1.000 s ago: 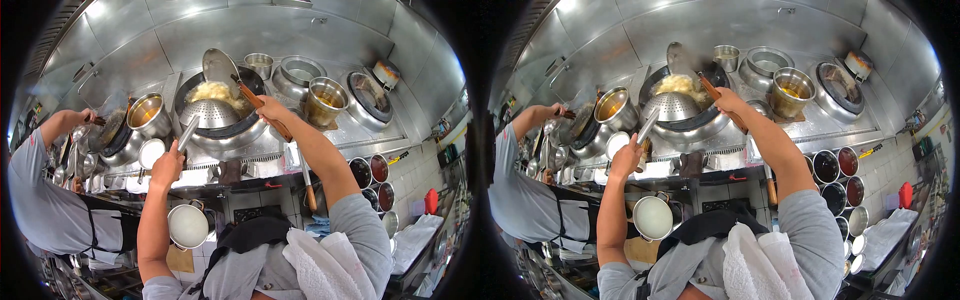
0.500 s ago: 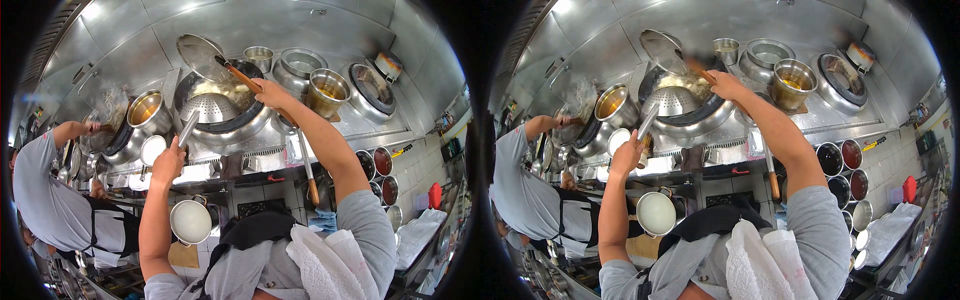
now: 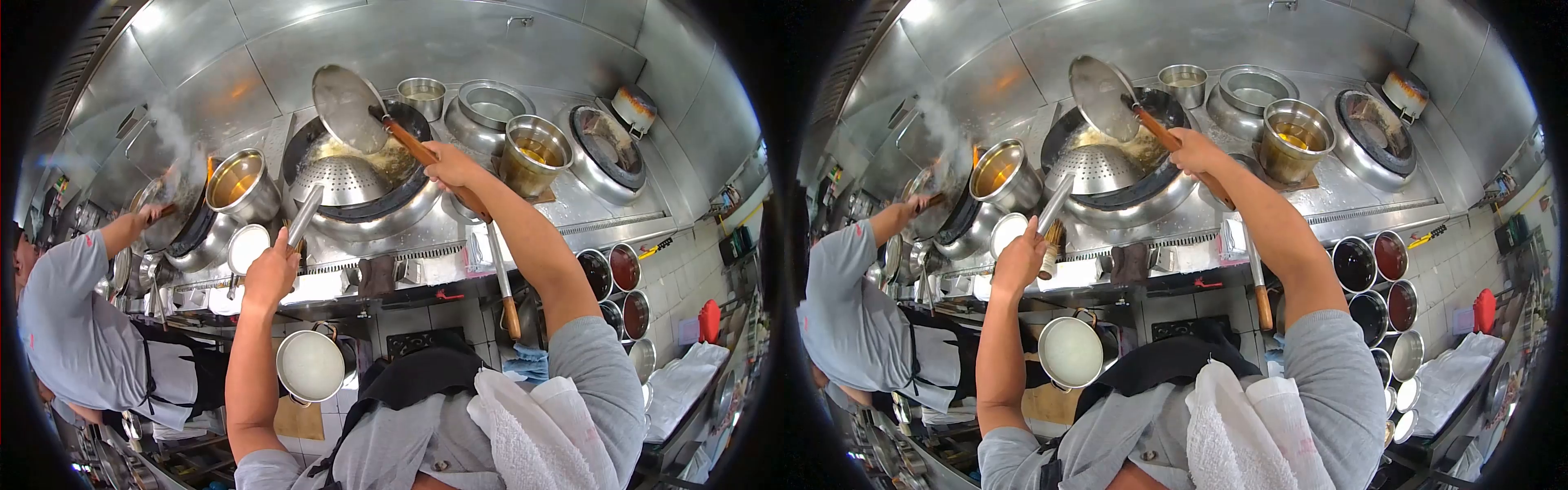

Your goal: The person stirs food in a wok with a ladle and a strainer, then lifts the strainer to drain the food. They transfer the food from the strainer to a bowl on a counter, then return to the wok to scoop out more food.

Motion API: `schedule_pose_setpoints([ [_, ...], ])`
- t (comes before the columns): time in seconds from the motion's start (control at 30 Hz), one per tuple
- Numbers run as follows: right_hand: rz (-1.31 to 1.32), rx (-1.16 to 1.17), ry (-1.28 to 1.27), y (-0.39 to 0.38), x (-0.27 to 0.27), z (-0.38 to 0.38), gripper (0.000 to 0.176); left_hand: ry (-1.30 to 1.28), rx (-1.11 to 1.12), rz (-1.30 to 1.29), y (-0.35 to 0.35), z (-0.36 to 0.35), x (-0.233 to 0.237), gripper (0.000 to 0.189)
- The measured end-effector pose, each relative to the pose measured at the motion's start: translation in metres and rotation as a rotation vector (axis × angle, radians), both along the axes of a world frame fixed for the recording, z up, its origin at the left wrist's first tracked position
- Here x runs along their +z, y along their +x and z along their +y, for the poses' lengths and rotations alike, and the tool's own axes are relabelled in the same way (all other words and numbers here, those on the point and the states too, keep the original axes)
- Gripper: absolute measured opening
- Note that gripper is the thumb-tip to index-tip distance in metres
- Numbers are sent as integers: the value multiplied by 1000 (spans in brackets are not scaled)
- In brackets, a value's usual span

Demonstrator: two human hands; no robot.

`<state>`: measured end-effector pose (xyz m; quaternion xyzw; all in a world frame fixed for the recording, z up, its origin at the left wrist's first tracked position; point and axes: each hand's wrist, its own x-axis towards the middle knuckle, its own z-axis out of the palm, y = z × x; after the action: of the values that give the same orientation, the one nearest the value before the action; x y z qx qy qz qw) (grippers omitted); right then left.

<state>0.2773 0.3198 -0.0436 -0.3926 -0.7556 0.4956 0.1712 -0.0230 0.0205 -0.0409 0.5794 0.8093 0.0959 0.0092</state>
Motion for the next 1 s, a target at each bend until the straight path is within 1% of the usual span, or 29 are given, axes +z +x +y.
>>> schedule_pose_setpoints([
  [0.03, 66, -23, -82, 6, -1, 4, 63, 0, -5, 3, 1, 0, 0, 58],
  [0.13, 170, -115, -137, 24, 4, 5, 63, 3, -4, -41, 2, 1, 3, 58],
  [0.17, 235, -152, -169, 33, 8, 3, 56, -4, -1, -61, 3, 0, 5, 57],
  [0.27, 405, -227, -250, 66, 8, -2, 55, -7, 14, -64, 4, 0, 5, 57],
  [0.37, 521, -307, -253, 107, 2, -2, 55, -18, 20, -66, 3, 1, 5, 57],
  [0.47, 669, -470, -264, 140, 12, -29, 48, -24, 20, -67, 0, 2, 1, 57],
  [0.57, 804, -625, -263, 165, -15, -41, 39, -26, 24, -82, -3, 4, -5, 58],
  [0.67, 844, -724, -296, 181, -51, -55, 32, -27, 21, -107, -4, 6, -7, 59],
  [0.7, 811, -736, -341, 187, -59, -56, 30, -29, 16, -101, -3, 6, -5, 59],
  [0.8, 918, -759, -458, 212, -66, -54, 29, -46, 13, -95, 0, 11, 0, 57],
  [0.93, 838, -731, -347, 213, -76, -63, 31, -55, 31, -119, 5, 13, 6, 56],
  [1.0, 854, -743, -411, 213, -82, -64, 33, -69, 55, -145, 9, 12, 9, 57],
])
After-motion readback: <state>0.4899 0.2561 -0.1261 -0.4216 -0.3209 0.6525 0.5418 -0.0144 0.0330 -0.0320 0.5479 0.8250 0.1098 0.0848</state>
